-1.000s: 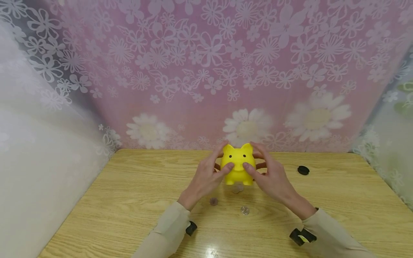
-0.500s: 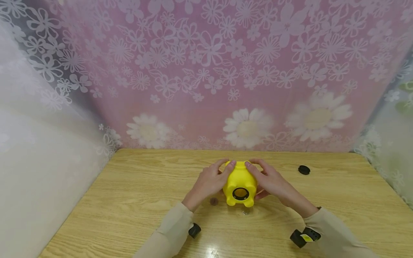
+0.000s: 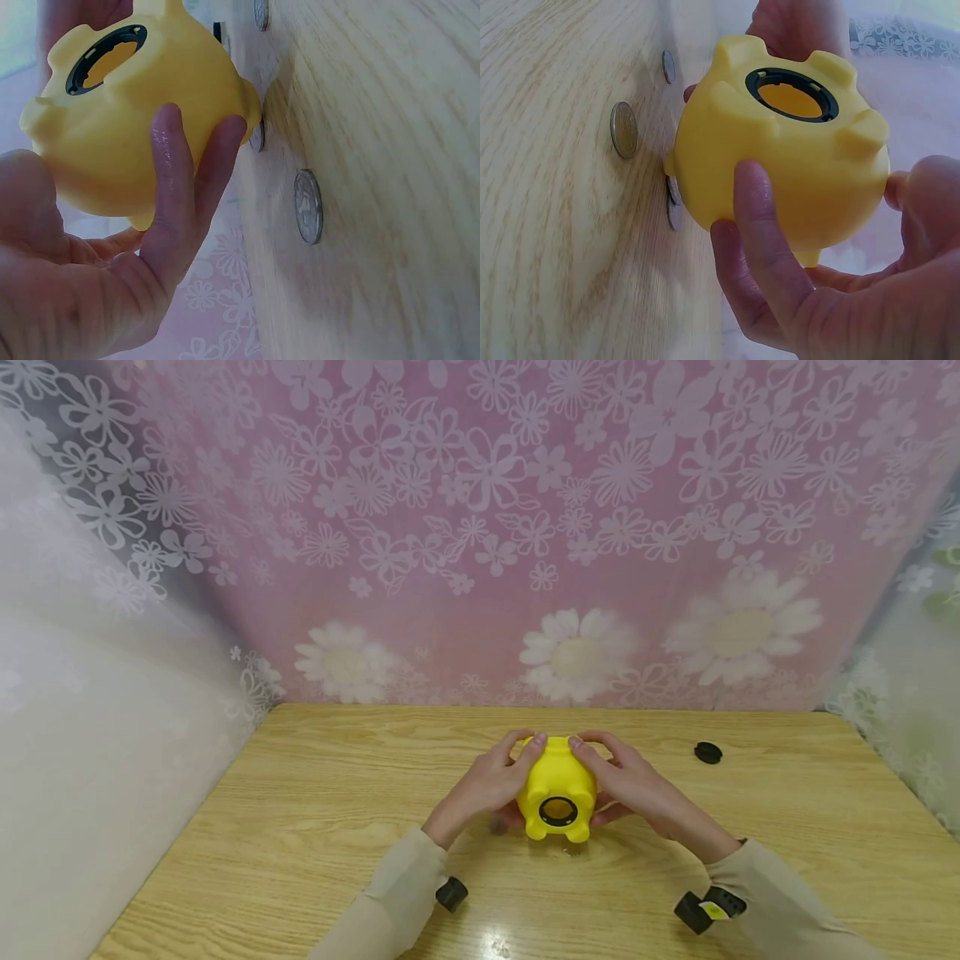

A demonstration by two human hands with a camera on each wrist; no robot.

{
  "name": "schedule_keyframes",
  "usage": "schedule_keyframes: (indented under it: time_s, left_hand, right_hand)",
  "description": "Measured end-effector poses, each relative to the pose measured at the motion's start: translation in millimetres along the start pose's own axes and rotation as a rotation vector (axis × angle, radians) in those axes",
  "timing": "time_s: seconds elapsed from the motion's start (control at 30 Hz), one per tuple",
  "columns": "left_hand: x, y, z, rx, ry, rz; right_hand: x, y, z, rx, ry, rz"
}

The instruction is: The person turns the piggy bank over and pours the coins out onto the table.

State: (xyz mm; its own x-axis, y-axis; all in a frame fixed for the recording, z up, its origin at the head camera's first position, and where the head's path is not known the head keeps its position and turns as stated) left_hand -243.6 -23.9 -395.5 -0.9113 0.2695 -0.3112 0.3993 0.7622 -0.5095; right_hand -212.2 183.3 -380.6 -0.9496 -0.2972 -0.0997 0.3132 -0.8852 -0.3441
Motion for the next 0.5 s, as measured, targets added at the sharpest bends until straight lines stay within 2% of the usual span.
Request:
schedule_keyframes:
  time_s: [0.27,0.5]
  left_hand:
    - [-1.3,0.0,2.7,-0.161,-0.006,0.056]
    - [-0.4,-0.6,3.6,-0.199,0.006,0.082]
  right_hand:
    - [-1.0,0.1,1.2,-0.007,-0.021,-0.009]
    - [-1.1,-1.1,1.4,0.012,-0.033,-0.003]
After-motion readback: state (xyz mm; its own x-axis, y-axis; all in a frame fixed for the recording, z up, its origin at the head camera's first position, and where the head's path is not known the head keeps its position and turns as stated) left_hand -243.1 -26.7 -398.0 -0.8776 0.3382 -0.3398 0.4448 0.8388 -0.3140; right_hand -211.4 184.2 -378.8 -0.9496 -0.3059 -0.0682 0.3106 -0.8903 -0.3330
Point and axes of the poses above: each hand's wrist, its own x-axis towards the middle knuckle, its own y-axis out of the palm, z = x × y, the point moved 2 cm from there along x, towards the middle knuckle, and after that the axes turned 11 degrees about -y, right-handed, at the moved point
